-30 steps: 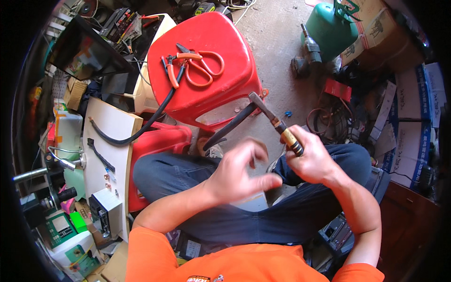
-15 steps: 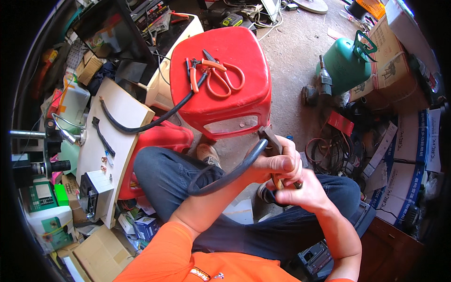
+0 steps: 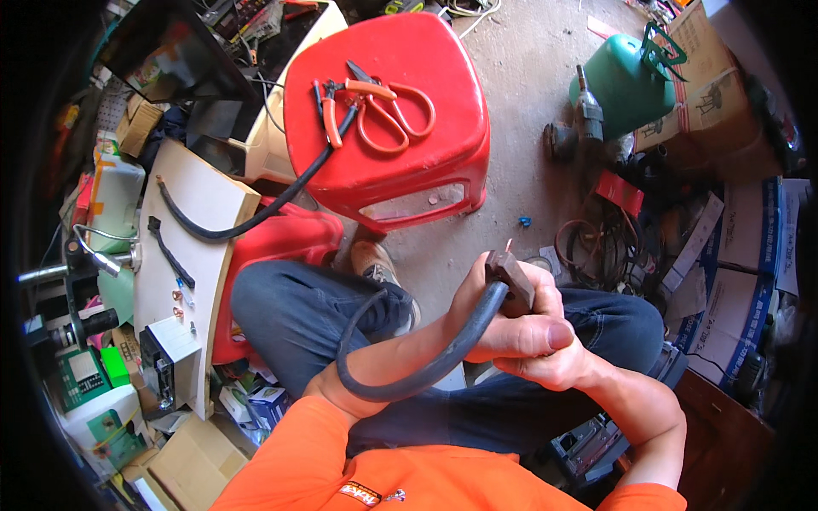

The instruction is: The person strips the insulation off the ends of two black wires using wire cutters. They then insert a copper ring terminal onto each wire end and use pliers to crimp the terminals securely onto the wires.

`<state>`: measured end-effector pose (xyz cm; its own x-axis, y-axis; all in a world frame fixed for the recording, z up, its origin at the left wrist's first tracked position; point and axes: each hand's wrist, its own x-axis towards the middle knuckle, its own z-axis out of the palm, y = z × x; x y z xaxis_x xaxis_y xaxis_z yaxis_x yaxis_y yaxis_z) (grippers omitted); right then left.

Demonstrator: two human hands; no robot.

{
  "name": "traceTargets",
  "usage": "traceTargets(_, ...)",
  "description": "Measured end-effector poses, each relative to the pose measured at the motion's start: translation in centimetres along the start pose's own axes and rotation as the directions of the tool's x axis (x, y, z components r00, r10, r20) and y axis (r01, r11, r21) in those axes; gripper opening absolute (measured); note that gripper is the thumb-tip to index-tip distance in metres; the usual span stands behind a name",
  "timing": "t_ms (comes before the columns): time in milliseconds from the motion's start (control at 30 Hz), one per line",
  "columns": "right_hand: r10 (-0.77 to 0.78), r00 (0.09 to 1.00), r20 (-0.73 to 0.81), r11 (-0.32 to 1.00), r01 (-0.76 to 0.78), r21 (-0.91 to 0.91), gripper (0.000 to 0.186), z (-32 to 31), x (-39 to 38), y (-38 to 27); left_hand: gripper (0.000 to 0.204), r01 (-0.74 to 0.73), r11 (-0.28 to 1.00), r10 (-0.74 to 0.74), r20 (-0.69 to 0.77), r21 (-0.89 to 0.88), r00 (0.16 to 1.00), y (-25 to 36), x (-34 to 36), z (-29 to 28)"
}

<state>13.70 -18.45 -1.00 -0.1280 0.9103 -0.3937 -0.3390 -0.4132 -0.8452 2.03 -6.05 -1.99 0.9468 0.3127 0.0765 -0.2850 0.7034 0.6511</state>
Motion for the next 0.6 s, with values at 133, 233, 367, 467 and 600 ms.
traceTargets(133,0.124,0.99,-0.065,0.99,-0.128,-0.065,0.054,-0.1,-0.1,1.9,0.028,0.03,0.997,-0.034,-0.068,-0.068,0.997,-0.8,0.4,-0.2)
traceTargets(233,0.005,0.979,-0.205,0.998,-0.016,-0.057,0.01,1.0,1.4,2.3,0.03,-0.029,0.967,0.039,0.033,-0.255,0.999,-0.2,1.5,-1.7)
traceTargets(367,0.026,0.987,-0.16,0.942,-0.078,-0.327,0.019,0.3,2.8,-0.4,0.042,-0.249,0.937,0.297,0.184,-0.247,0.937,-0.2,2.5,-4.4)
traceTargets(467,-0.005,0.961,-0.277,0.885,-0.125,-0.449,0.025,-0.5,1.8,-1.6,0.073,-0.106,0.972,0.144,-0.176,0.21,0.974,-0.3,0.9,-3.2)
traceTargets(600,-0.163,0.914,-0.371,0.78,-0.11,-0.615,0.034,-1.4,0.1,-2.8,0.049,0.134,0.365,-0.3,-0.02,0.921,0.954,4.6,-5.5,-0.5)
